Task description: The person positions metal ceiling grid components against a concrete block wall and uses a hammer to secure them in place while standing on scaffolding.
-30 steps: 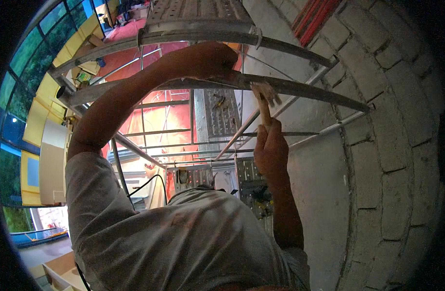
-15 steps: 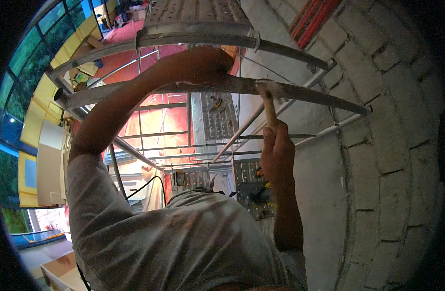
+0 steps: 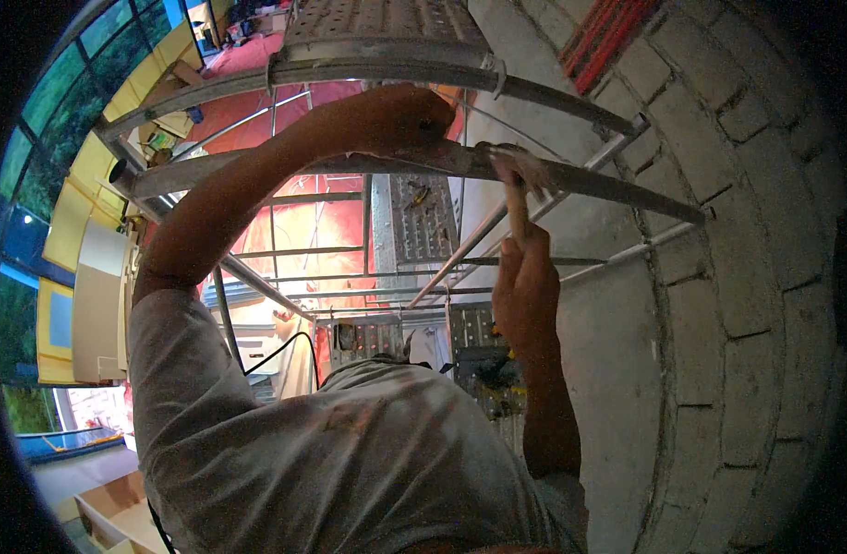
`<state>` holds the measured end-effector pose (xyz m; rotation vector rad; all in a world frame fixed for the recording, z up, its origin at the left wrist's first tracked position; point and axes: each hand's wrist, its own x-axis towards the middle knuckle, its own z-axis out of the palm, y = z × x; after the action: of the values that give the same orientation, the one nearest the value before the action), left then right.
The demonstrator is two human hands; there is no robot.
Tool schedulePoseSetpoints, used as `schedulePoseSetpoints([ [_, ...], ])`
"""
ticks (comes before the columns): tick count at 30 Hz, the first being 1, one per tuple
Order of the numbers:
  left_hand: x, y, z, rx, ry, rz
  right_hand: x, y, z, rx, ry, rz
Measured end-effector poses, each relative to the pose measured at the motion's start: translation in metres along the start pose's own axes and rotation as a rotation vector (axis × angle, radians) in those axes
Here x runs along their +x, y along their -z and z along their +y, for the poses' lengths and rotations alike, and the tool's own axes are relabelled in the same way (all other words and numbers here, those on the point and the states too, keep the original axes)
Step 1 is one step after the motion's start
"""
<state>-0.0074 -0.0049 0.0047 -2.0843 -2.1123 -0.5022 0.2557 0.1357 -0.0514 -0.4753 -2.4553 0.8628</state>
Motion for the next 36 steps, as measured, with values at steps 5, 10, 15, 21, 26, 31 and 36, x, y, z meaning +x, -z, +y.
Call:
schedulePoseSetpoints([
  [5,-0.003,0.003,0.013,0.016,0.111,-0.028,-0.003,0.010,0.000,-0.055,0.015,-0.040],
  [10,-0.005,-0.006,0.045,-0.262,0.130,0.083,-0.006,0.016,0.021,0.306,-0.132,0.033],
  [15,-0.001,-0.006,0.093,-0.421,0.117,0.148,0.006,0.039,-0.021,0.655,-0.164,0.132],
  [21,0.029,-0.039,0.127,-1.125,0.202,0.274,0.019,0.058,-0.034,0.738,-0.182,0.160],
  [26,0.035,-0.049,0.181,-1.335,0.061,0.356,-0.016,0.081,-0.028,0.437,-0.080,0.312],
  [31,0.041,-0.059,0.176,-0.993,0.049,0.343,-0.019,0.084,-0.014,0.359,-0.129,0.258],
  [36,0.043,-0.039,0.235,-1.229,-0.108,0.382,-0.057,0.113,-0.026,0.469,0.174,0.396],
])
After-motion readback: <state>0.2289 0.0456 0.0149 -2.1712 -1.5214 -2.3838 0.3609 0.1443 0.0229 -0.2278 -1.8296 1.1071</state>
